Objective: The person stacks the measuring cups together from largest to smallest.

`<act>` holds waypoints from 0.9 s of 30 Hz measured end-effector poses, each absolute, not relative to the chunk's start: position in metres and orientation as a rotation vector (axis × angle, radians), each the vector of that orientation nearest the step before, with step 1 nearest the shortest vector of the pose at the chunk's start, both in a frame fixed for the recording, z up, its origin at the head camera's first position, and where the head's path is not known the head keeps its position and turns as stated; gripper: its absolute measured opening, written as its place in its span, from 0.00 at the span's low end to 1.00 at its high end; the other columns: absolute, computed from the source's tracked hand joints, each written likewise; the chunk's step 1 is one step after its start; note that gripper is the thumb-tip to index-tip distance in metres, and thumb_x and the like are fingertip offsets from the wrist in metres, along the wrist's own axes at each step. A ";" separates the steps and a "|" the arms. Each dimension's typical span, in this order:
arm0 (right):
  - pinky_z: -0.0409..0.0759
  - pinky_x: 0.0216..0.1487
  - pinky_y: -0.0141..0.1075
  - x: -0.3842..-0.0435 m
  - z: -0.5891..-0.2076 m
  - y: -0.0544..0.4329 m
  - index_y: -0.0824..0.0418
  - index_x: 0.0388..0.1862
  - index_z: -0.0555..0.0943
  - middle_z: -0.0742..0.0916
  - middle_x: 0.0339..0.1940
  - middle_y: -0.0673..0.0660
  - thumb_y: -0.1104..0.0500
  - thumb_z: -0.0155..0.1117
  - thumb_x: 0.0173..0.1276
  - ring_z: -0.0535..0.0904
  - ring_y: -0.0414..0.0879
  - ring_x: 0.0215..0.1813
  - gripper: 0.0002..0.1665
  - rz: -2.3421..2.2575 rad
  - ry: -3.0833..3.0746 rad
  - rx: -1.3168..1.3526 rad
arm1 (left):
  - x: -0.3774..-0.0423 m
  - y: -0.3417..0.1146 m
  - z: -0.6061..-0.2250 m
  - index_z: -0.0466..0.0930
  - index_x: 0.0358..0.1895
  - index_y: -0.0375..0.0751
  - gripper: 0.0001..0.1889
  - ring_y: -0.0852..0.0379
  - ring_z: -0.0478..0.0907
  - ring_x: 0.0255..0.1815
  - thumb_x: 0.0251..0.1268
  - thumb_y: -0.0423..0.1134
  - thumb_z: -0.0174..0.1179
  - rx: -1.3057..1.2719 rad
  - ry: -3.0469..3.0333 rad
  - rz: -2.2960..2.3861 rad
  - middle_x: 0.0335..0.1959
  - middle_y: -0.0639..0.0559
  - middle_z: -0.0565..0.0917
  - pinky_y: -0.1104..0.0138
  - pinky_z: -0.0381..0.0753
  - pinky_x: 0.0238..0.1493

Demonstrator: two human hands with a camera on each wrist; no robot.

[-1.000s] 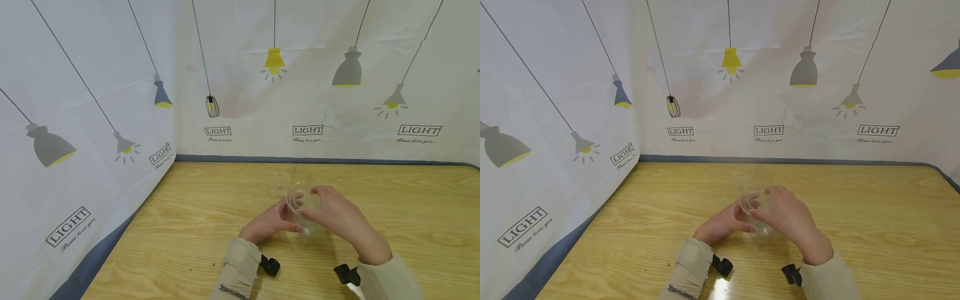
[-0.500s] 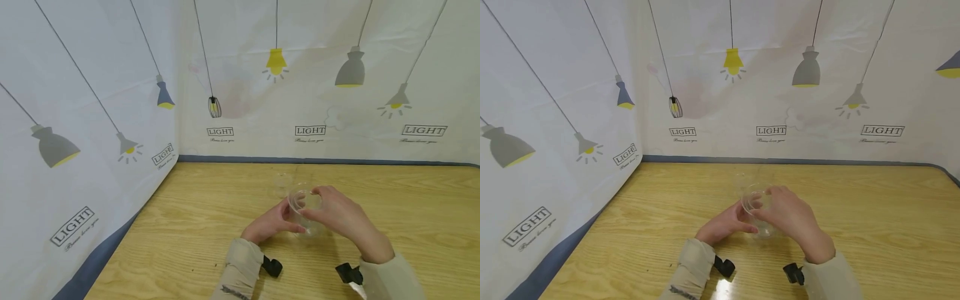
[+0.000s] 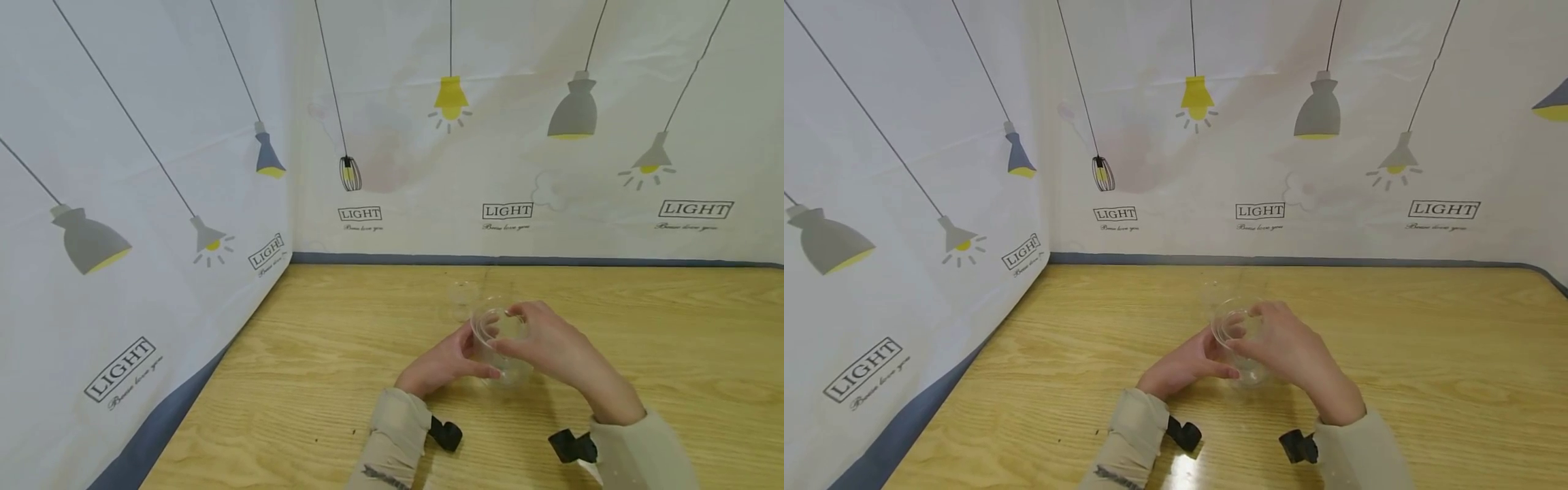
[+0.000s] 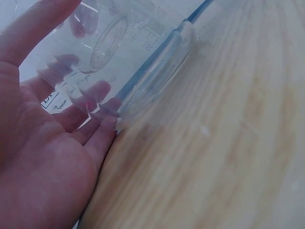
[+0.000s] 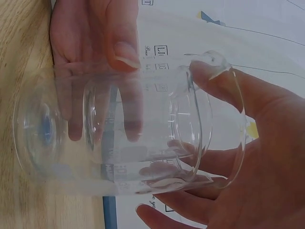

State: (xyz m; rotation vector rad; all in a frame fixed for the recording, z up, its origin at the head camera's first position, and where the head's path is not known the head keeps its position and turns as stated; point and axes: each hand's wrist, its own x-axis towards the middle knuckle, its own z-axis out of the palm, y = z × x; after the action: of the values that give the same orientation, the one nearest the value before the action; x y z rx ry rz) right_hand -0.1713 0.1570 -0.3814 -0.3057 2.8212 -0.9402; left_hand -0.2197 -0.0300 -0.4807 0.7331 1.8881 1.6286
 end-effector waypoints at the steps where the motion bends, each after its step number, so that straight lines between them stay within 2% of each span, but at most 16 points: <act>1: 0.71 0.43 0.56 -0.171 -0.381 0.157 0.69 0.60 0.65 0.68 0.58 0.70 0.31 0.57 0.52 0.68 0.62 0.55 0.50 -0.939 2.822 -0.305 | -0.220 -0.030 -0.481 0.51 0.66 0.68 0.42 0.67 0.55 0.64 0.50 0.41 0.66 0.729 1.883 1.633 0.65 0.64 0.58 0.64 0.57 0.61; 10: 0.72 0.40 0.53 -0.171 -0.380 0.157 0.69 0.58 0.66 0.71 0.56 0.69 0.31 0.56 0.52 0.70 0.60 0.53 0.50 -0.924 2.830 -0.300 | -0.219 -0.029 -0.479 0.51 0.64 0.70 0.41 0.68 0.54 0.64 0.50 0.39 0.66 0.718 1.894 1.640 0.64 0.63 0.59 0.65 0.56 0.61; 27: 0.71 0.42 0.56 -0.170 -0.380 0.157 0.69 0.58 0.67 0.70 0.57 0.69 0.31 0.56 0.52 0.69 0.62 0.54 0.49 -0.884 2.857 -0.300 | -0.220 -0.029 -0.480 0.51 0.64 0.70 0.42 0.68 0.55 0.63 0.50 0.38 0.66 0.725 1.884 1.645 0.65 0.62 0.59 0.67 0.56 0.61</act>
State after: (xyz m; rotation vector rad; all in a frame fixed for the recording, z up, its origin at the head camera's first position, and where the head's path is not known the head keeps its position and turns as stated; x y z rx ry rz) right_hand -0.1701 0.1566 -0.3805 -0.3004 2.8568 -0.8840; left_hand -0.2196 -0.0291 -0.4798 0.7254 1.8836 1.6449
